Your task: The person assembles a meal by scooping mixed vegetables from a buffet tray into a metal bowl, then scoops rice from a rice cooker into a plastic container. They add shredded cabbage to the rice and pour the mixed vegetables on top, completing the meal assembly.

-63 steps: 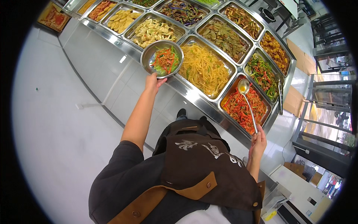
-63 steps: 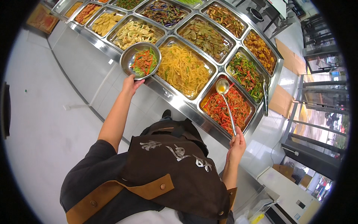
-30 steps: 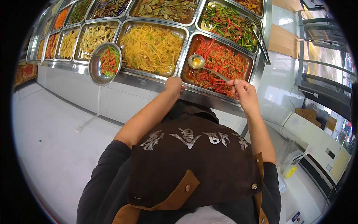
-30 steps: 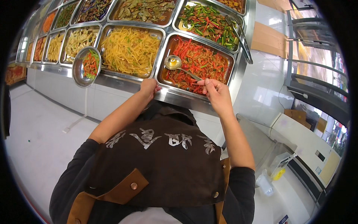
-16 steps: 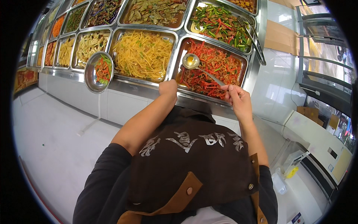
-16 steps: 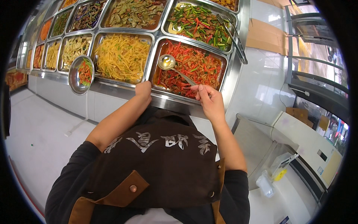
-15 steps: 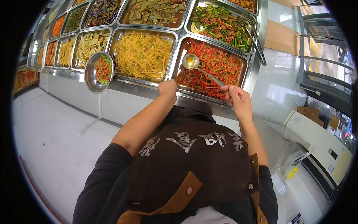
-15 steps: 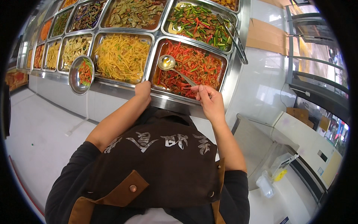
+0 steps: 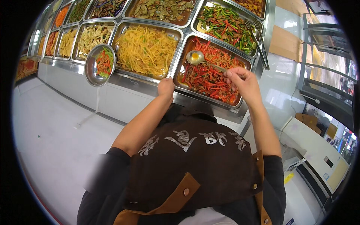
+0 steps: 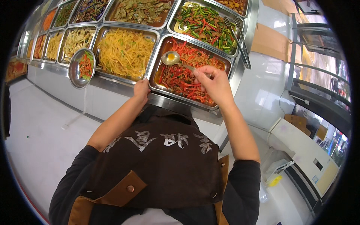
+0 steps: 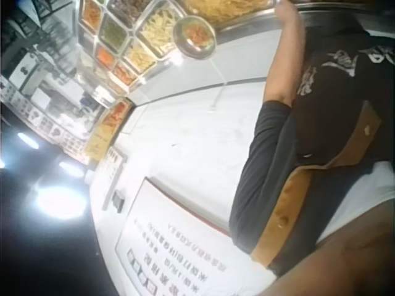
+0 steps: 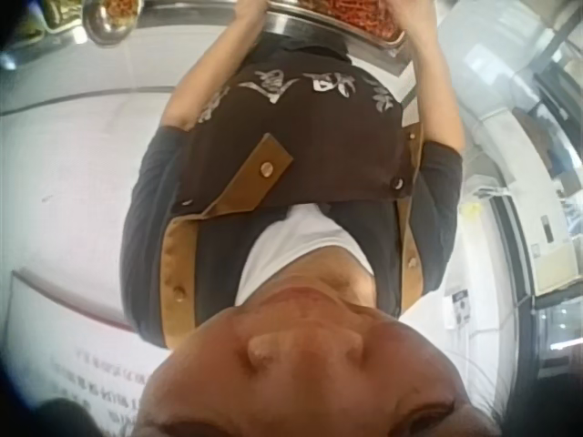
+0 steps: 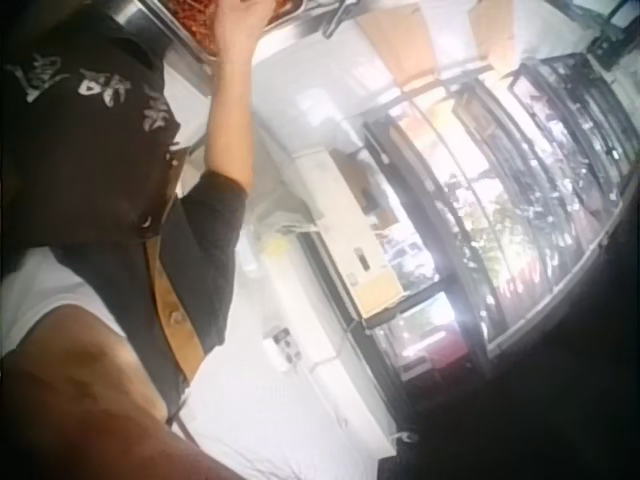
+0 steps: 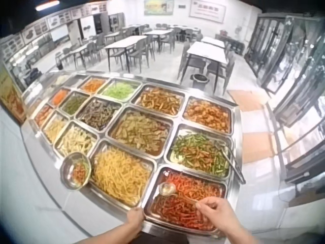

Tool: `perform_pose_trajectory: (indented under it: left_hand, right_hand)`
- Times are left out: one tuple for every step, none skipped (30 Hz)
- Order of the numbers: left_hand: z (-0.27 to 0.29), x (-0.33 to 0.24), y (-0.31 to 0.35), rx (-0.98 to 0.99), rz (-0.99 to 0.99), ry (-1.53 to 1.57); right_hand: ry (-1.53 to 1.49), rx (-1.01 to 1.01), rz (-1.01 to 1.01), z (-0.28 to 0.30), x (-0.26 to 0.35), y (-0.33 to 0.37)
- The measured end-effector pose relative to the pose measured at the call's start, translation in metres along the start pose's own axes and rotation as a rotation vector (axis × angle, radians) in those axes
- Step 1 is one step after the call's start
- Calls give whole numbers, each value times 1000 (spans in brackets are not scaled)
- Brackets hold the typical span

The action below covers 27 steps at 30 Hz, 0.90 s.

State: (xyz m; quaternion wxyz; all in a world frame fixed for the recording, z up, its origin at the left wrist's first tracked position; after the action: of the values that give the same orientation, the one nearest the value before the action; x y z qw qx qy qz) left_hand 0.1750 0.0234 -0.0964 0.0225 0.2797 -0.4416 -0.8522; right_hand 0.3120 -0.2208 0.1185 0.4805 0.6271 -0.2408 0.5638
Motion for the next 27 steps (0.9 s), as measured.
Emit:
perform_pose_trajectory:
  left_hand:
    - [-1,3,-1,7,-6,-8]
    - [-2,5,-3,14,-12,-16]
    - [-3,5,-3,19,-20,-26]
    - [-3,5,-4,32,-27,-10]
    - [-4,5,-4,44,-33,5]
    - [-4,6,-4,55,-40,22]
    - [-4,6,-5,58,-44,23]
    - [-5,6,-7,61,-48,24]
    - [-3,2,-2,65,-52,25]
    - [-2,-1,2,101,-23,35]
    - [0,-5,7,138,7,45]
    - [3,-10,14,174,36,52]
    - [4,-13,18,179,37,49]
    - [5,-16,20,184,39,45]
    - [6,-16,21,187,41,44]
    - [6,-16,21,192,39,48]
    - [6,-16,22,197,36,51]
    - [6,-16,22,200,34,54]
    - [7,-16,23,193,36,64]
    - [7,-16,23,185,37,73]
    - [7,-16,24,178,37,81]
    - [6,-15,21,173,29,76]
    - [5,-12,18,167,22,70]
    - [5,-14,19,160,14,64]
    - [6,-15,20,161,18,70]
    - [6,-15,22,163,23,77]
    - [7,-18,26,164,28,83]
  right_hand:
    - [11,12,18,0,3,-7]
    - [49,16,43,1,7,-14]
    - [63,25,54,0,12,-22]
    - [77,35,65,-1,17,-29]
    - [91,45,77,-2,22,-37]
    - [105,63,100,-3,25,-46]
    - [121,78,97,-4,29,-54]
    - [137,92,95,-6,34,-62]
    - [153,106,92,-7,37,-70]
    - [155,105,84,-7,39,-77]
    - [173,104,90,-7,41,-85]
    - [188,101,96,-8,43,-92]
    - [203,99,101,-8,45,-99]
    - [229,86,102,-7,44,-105]
    - [223,75,100,-8,45,-110]
    - [218,63,98,-8,46,-115]
    - [212,51,96,-8,47,-119]
    - [241,17,90,-6,46,-124]
    - [239,-1,83,-4,44,-129]
    - [238,-19,76,-1,42,-133]
    - [237,-40,69,2,41,-136]
    - [236,-31,80,4,43,-138]
    - [236,-41,71,6,42,-141]
    - [234,-53,63,9,40,-144]
    - [232,-64,54,10,39,-148]
    - [225,-78,61,11,38,-150]
    - [218,-92,67,12,37,-151]
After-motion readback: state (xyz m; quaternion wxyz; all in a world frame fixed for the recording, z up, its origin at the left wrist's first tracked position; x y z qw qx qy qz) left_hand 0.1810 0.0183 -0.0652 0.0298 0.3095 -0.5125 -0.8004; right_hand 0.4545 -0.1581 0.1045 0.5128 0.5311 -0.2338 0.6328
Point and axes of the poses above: each hand's wrist, its own y-axis away from the middle knuckle, its own z-axis out of the back of the hand, x = y × z, the point moved 4 cm from there along -y, towards the middle knuckle, and after that the axes turned 9 degrees about z, right-handed, at the moved point
